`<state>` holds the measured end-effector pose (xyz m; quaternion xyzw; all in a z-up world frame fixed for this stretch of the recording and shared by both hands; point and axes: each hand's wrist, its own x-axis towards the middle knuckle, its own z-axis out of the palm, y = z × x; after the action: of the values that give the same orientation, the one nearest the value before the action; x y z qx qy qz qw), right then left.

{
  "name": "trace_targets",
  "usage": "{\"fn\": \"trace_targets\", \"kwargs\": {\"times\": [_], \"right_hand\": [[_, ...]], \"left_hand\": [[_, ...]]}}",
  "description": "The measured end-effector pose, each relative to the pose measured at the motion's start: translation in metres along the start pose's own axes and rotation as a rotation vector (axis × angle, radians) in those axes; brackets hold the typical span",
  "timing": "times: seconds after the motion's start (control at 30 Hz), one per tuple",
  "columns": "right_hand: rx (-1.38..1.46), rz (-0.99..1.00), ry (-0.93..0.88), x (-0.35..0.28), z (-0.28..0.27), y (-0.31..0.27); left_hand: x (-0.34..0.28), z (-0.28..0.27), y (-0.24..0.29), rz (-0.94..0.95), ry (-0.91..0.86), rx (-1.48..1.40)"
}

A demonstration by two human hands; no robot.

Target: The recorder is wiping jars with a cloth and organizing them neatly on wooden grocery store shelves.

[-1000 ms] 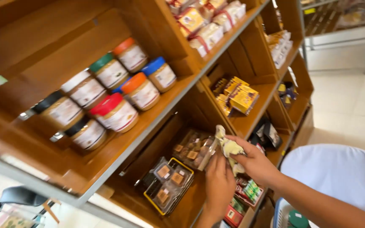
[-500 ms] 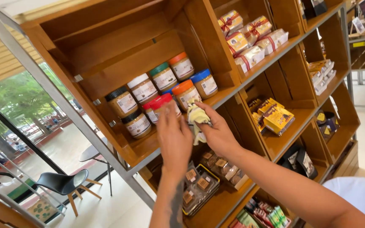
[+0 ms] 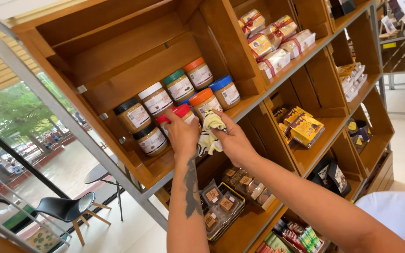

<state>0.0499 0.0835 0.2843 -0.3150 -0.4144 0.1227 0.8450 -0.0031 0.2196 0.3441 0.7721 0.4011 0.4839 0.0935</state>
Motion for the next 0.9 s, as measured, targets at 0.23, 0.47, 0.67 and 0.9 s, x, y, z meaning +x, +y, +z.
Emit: {"fn": "trace_targets", "kwargs": {"times": [0.23,0.47,0.67,0.9], "right_hand": [[0.195,0.065,0.042,0.013,-0.014,0.014],[0.361,0.066,0.033,-0.025,-0.033,-0.051],[0.288,0.293,-0.094,-0.073,-0.11,-0.063],[0.03,0.54,-0.013,-0.135,-0.2,-0.038]], "left_hand": [[-0.055,-0.051,0.043,0.202,0.168,-0.089],[-0.123,-0.077,0.056,0.595,0.457,-0.152],[-0.198,-0.067,0.042,0.603,0.209,-0.116],[-0.272,0.016,0.012,0.49,-0.132,-0.27]]}}
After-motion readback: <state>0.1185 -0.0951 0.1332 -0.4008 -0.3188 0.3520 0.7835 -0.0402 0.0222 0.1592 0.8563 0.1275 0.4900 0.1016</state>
